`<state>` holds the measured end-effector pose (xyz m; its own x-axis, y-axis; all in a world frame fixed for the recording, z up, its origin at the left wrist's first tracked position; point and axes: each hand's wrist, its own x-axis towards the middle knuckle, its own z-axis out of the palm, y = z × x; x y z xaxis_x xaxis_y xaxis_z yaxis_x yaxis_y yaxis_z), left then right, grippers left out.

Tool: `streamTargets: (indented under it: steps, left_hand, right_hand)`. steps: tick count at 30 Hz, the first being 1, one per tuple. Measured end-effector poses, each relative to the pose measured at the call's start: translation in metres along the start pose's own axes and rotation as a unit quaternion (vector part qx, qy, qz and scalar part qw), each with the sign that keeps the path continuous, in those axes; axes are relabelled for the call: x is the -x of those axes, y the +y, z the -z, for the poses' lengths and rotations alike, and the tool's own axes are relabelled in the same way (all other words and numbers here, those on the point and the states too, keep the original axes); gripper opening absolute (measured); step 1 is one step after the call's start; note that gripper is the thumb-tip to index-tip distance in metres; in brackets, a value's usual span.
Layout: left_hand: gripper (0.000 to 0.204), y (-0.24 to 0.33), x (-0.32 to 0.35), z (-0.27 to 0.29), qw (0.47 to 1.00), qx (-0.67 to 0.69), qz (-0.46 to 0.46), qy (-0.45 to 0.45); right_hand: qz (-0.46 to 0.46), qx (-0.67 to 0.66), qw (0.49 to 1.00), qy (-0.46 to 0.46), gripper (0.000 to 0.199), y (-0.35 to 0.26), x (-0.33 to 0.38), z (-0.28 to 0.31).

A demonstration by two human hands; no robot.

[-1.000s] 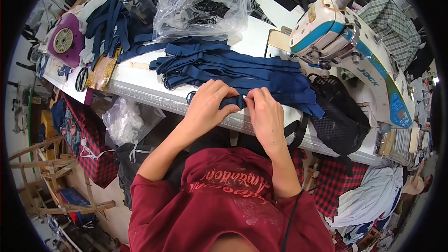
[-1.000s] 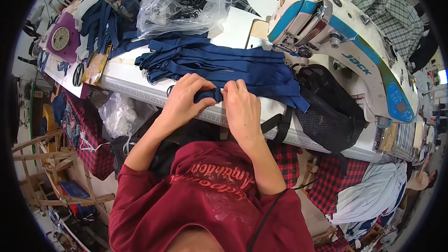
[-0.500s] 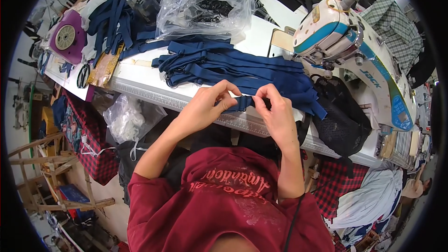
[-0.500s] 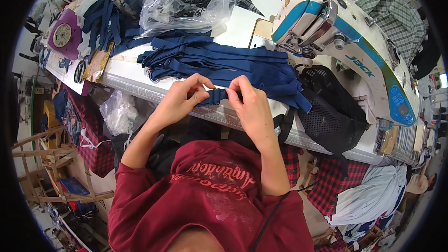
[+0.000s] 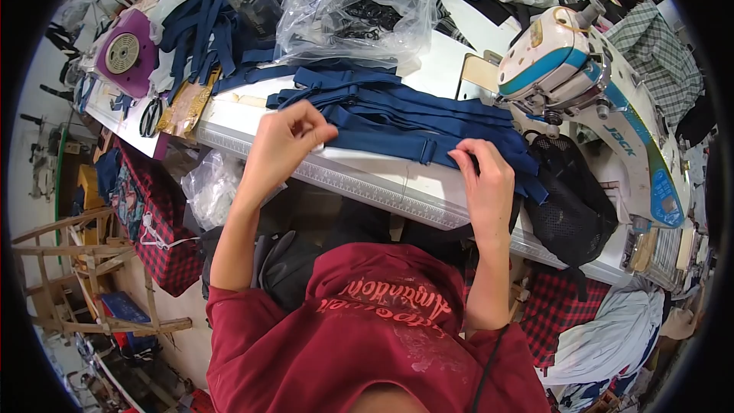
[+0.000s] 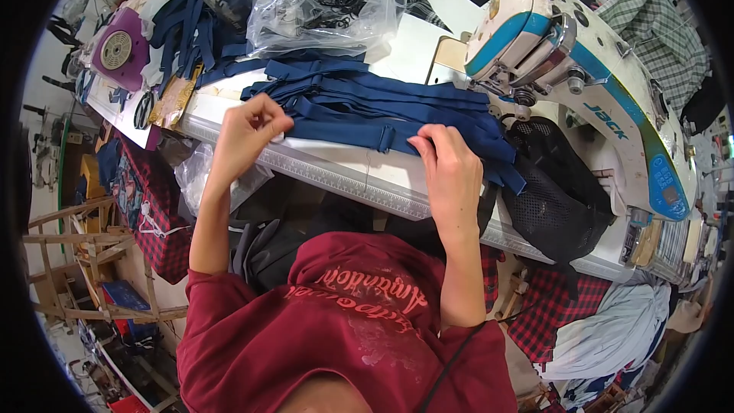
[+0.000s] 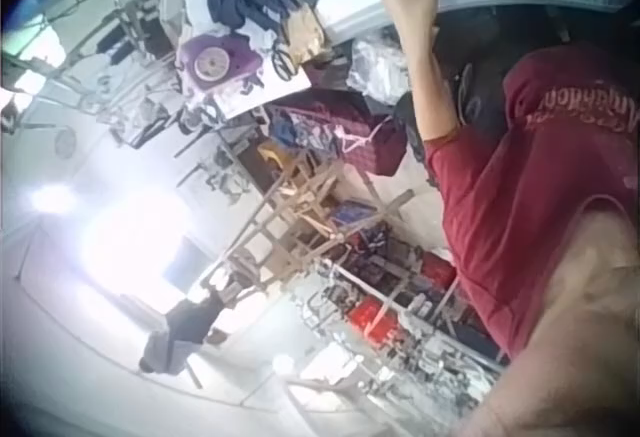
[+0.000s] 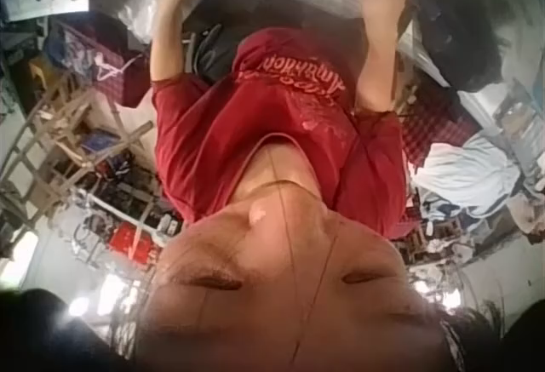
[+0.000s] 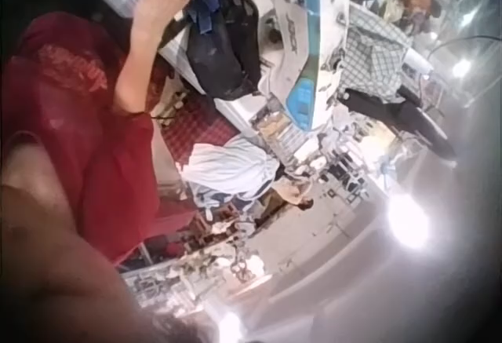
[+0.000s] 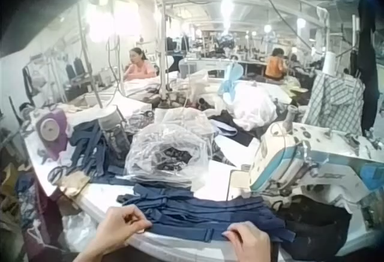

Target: The person is seen assembling blue fabric straps by threading them through plastic buckles on a workbench.

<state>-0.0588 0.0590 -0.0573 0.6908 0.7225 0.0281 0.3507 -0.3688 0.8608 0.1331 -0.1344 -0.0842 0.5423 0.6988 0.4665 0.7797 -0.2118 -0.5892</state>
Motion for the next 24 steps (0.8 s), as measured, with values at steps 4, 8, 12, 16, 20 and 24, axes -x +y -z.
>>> streamTargets:
  steps: [4,8,12,16,20,24]
  left_hand:
    - [0.017,-0.005,-0.025,0.014,0.997,-0.03,-0.041,0.055]
    - [0.015,-0.013,-0.023,0.012,0.967,-0.196,-0.126,0.103]
    - [0.012,-0.018,-0.029,0.019,0.957,-0.183,-0.135,0.181]
    - [0.009,-0.009,-0.045,0.023,0.962,-0.169,-0.173,0.129]
    - [0.019,0.027,-0.03,-0.017,0.935,-0.159,-0.316,0.027]
    - [0.037,0.021,-0.029,-0.077,0.883,-0.248,-0.394,-0.052]
  right_hand:
    - [0.015,0.026,0.999,0.011,0.013,-0.006,-0.015,-0.008]
    - [-0.032,0.036,0.998,-0.043,0.022,0.008,-0.008,-0.015]
    - [-0.04,0.007,0.999,-0.034,0.024,0.013,-0.003,-0.011]
    - [-0.035,-0.005,0.999,-0.032,0.024,0.013,-0.007,-0.009]
    - [-0.029,-0.032,0.999,-0.023,0.016,0.012,-0.011,-0.017]
    - [-0.049,-0.043,0.997,-0.033,0.016,0.014,-0.01,-0.012]
